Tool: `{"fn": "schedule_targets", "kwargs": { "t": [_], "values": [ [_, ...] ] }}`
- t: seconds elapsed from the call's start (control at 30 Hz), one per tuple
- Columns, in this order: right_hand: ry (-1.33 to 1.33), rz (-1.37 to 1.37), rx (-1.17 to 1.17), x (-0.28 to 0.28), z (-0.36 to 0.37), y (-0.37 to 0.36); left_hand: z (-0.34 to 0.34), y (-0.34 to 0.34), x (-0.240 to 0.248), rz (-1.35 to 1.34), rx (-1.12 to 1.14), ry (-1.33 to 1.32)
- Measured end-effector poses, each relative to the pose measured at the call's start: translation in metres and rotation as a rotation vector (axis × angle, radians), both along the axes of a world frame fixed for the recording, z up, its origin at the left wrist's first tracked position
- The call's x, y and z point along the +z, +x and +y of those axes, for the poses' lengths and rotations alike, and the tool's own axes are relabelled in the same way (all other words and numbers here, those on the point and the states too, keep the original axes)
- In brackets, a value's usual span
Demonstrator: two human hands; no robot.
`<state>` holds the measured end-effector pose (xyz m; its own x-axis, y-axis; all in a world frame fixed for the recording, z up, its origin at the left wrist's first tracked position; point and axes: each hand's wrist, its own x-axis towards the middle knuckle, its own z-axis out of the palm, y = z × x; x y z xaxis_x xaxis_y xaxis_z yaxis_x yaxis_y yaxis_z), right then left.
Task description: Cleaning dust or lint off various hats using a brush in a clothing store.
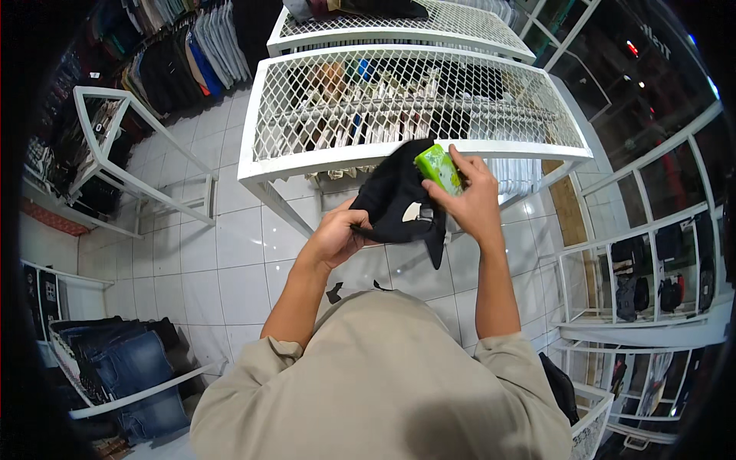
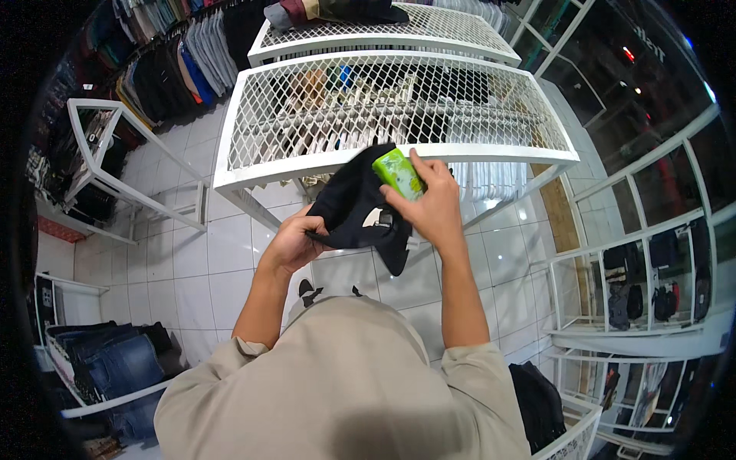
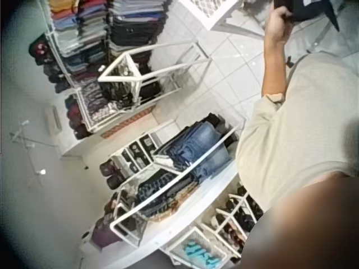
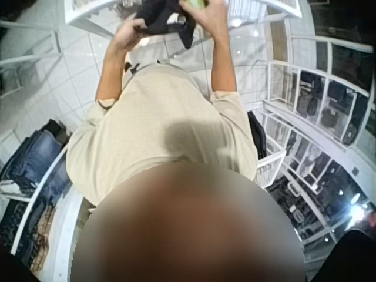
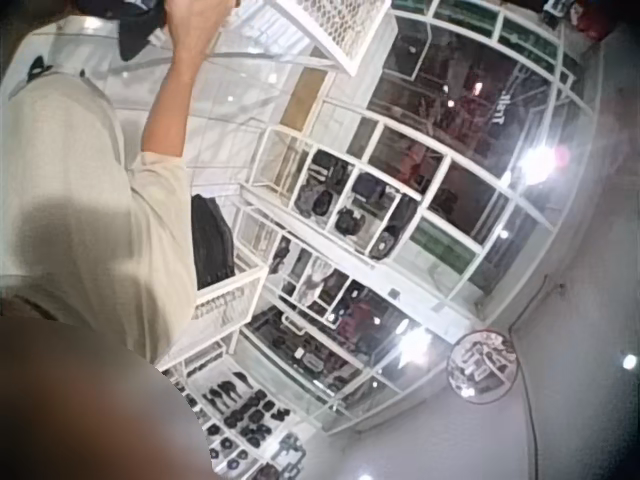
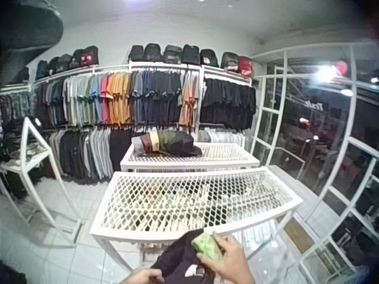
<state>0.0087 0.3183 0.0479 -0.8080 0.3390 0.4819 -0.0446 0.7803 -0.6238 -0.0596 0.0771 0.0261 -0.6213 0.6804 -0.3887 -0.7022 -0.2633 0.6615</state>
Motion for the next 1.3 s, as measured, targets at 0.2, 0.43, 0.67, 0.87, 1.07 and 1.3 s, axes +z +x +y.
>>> {"fn": "schedule_targets", "kwargs": {
  "t": [0.2, 0.43, 0.67, 0.87, 1.07, 1.3],
  "values": [
    [-0.104, 0.066, -0.208, 0.0, 0.017, -0.041, -0.031, -0.041, -0.023, 0.024, -0.026, 0.078],
    [0.04, 0.165, 0.087, -0.027, -0.005, -0.135, -0.077, -0.081, 0.004, 0.081, 0.136, 0.009],
    [0.026, 0.197, -0.109, -0.026, -0.028, -0.136, -0.102, -0.124, 0.026, 0.155, 0.046, 0.028],
    [-0.607, 0.084, -0.252, 0.076, -0.119, -0.049, -0.072, -0.128, 0.054, 0.632, -0.302, 0.078],
    [-0.76, 0.259, -0.625, 0.069, -0.162, -0.002, -0.036, -0.102, 0.036, 1.213, -0.537, 0.142],
    [-0.786, 0.82, -0.872, 0.031, -0.201, 0.093, -0.018, -0.035, 0.016, 0.838, -0.958, 0.599]
  ]
}}
